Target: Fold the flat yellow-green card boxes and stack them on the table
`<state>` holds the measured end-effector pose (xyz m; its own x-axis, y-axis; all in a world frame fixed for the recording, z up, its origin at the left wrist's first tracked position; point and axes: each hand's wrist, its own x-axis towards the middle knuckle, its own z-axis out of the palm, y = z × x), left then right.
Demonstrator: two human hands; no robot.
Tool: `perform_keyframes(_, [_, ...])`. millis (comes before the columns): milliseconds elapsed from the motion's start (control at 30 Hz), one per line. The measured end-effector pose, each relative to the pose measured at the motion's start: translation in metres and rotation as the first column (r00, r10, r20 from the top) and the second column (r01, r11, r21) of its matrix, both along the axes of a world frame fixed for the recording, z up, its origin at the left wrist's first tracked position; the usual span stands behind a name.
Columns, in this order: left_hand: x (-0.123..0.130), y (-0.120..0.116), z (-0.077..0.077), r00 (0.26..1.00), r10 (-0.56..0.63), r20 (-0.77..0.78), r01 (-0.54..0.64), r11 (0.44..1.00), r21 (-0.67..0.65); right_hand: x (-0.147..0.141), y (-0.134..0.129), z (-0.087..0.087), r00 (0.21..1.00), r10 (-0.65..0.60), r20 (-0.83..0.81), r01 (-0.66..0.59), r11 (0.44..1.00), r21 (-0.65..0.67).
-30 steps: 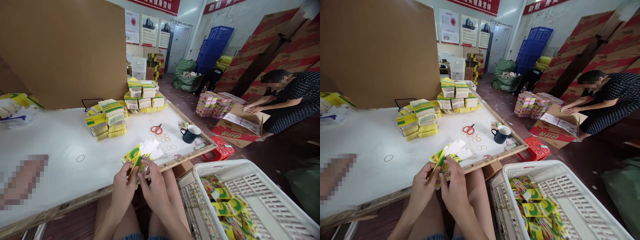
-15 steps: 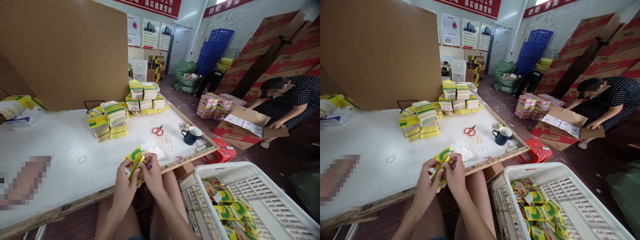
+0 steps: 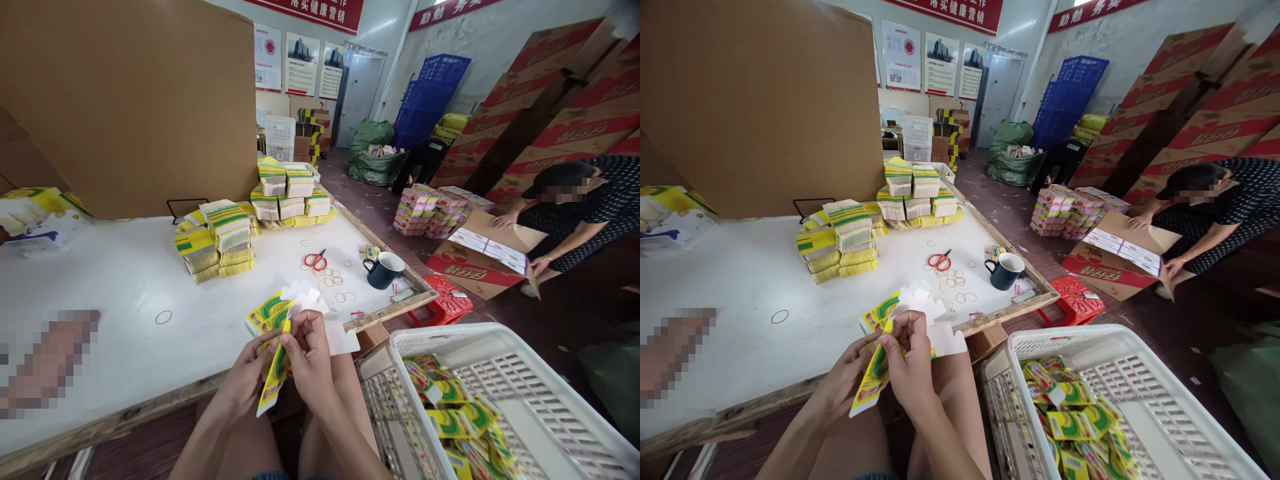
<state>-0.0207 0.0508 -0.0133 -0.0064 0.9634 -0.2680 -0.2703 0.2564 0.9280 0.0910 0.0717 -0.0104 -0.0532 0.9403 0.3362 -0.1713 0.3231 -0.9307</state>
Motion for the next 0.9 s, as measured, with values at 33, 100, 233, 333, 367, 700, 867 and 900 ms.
perform_keyframes(33, [0.001,0.001,-0.002,1.000,0.020,-0.012,-0.020,1.000,0.002,0.000,0.000,-0.001,1.000,0.008,-0.001,-0.008,1.000,-0.005])
perform_keyframes(100, [0.000,0.004,-0.005,0.996,0.071,-0.057,-0.069,0.997,0.028,-0.002,0.002,-0.002,1.000,0.019,0.001,-0.019,1.000,-0.010])
perform_keyframes(233, [-0.006,0.016,-0.010,0.958,0.200,-0.205,-0.174,0.975,0.138,-0.002,0.005,-0.002,1.000,0.012,0.009,-0.012,1.000,-0.008])
perform_keyframes(333, [-0.009,0.018,-0.010,0.875,0.351,-0.333,-0.281,0.929,0.239,0.002,0.003,-0.002,1.000,-0.010,0.000,0.010,1.000,-0.007])
perform_keyframes(367, [-0.009,0.016,-0.009,0.837,0.408,-0.365,-0.320,0.906,0.278,0.004,0.002,-0.002,1.000,-0.017,0.000,0.017,1.000,-0.006])
perform_keyframes(700, [0.005,-0.012,0.014,0.984,-0.158,0.088,0.153,0.986,0.059,0.005,-0.012,0.002,0.998,-0.032,0.054,0.033,0.999,-0.018])
perform_keyframes(867, [0.009,-0.012,0.008,0.984,-0.104,0.145,0.098,0.994,0.049,0.008,-0.016,0.007,0.993,-0.018,0.113,0.018,1.000,-0.003])
perform_keyframes(900, [0.009,-0.011,0.007,0.986,-0.094,0.136,0.087,0.995,0.054,0.010,-0.017,0.009,0.990,-0.027,0.135,0.026,1.000,0.007])
